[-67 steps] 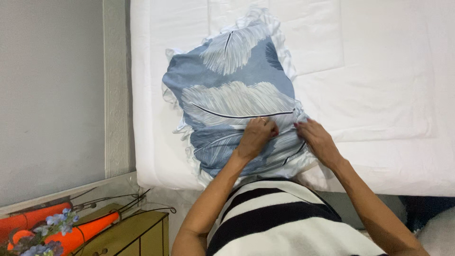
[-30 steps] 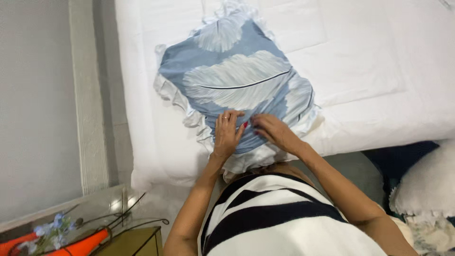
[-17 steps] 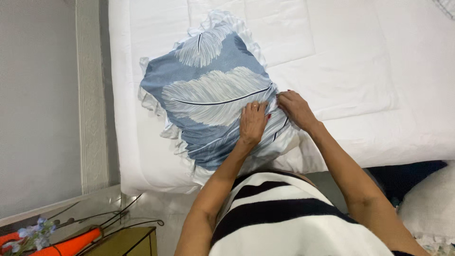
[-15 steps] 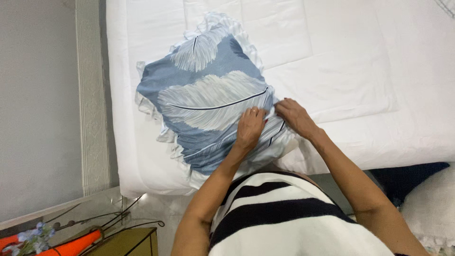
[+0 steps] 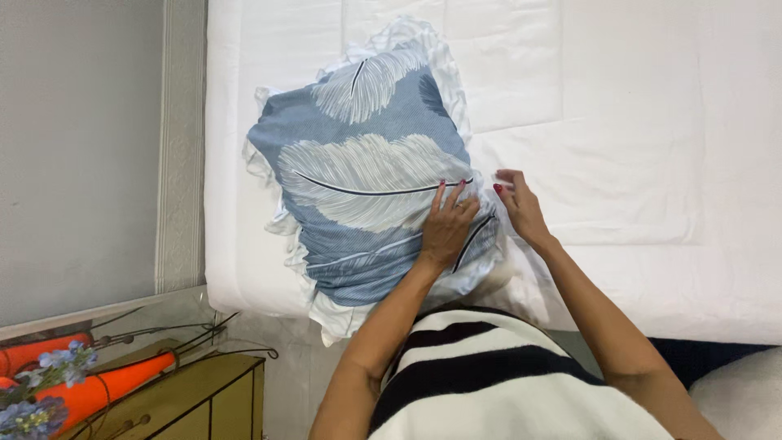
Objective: The person places a pillow into a blue and white patterned pillowcase, smoothing the fabric and adjusting the corners to fit snugly. They then arrange the finished pillow on the bed alongside another similar pillow. Finally, the person picks up a long body pillow and begins to slide it into a matching pillowcase.
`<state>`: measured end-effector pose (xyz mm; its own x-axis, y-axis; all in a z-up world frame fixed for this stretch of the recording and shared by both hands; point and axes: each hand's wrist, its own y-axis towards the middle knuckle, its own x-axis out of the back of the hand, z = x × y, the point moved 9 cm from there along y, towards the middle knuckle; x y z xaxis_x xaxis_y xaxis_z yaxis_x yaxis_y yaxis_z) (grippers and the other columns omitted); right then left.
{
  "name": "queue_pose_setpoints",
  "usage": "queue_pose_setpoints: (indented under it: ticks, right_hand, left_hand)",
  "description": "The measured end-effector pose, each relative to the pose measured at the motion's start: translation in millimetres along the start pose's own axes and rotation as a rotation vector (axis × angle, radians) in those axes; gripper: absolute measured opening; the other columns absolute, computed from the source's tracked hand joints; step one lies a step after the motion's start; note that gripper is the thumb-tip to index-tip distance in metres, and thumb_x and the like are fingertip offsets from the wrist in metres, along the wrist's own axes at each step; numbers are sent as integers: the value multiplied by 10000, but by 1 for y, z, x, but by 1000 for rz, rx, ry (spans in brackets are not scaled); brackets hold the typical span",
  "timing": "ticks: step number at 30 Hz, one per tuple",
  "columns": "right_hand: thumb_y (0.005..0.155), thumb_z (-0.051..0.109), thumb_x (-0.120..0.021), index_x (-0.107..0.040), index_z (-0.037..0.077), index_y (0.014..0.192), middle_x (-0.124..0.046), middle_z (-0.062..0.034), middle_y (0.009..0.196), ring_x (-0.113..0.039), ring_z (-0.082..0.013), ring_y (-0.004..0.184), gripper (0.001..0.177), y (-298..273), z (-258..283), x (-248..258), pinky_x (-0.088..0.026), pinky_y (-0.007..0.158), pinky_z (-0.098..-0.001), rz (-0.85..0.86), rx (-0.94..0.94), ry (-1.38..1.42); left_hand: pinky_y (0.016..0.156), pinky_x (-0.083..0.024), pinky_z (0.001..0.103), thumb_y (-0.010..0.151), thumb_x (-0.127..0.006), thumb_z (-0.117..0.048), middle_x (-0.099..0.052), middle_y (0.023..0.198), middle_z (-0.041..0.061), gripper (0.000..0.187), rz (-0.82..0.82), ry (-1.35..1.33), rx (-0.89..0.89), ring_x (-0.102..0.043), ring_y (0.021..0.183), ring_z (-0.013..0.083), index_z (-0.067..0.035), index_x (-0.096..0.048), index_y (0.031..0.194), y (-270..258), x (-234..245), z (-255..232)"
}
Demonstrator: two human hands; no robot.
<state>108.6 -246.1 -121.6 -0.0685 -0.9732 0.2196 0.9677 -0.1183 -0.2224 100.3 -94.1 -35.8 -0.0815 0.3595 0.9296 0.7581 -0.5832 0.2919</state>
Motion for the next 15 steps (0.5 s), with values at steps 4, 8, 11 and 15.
queue_pose_setpoints:
  ticks: [4,8,11,15]
  right_hand:
    - [1083,451,-316,-331,188,1552,-312,-94,1595,-318,-267,1403,538,10,-67,-25,-297,1124,-439,282,-458,302]
    - [1051,565,-309,-124,274,1639,-115,9,1689,-132,-165,1477,681,64,-13,-27,-149,1148,-410,442,-431,290]
    - [1024,596,-352,-174,300,1649,-230,9,1669,-283,-197,1384,714,89,141,-5,-267,1105,-416,574,-184,9]
    - [988,638,-408,-240,335,1664,-383,10,1643,-484,-239,1258,759,7,355,-28,-424,1049,-423,773,322,-357]
  left_hand:
    - [948,-503,467,974,-594,-87,-713,1059,164,326,-149,-351,230,-693,981,306,-22,-639,1291,12,9,48]
    - [721,-518,447,1033,-532,-109,-736,1050,183,347,-446,-538,440,-717,839,276,-16,-648,1347,57,75,107]
    - [756,-512,441,1027,-537,-120,-718,1089,177,349,-612,-652,563,-701,887,280,-22,-639,1346,79,126,154]
    - [804,-505,435,1019,-544,-135,-694,1141,170,353,-644,-886,754,-679,953,286,-30,-627,1345,26,155,199]
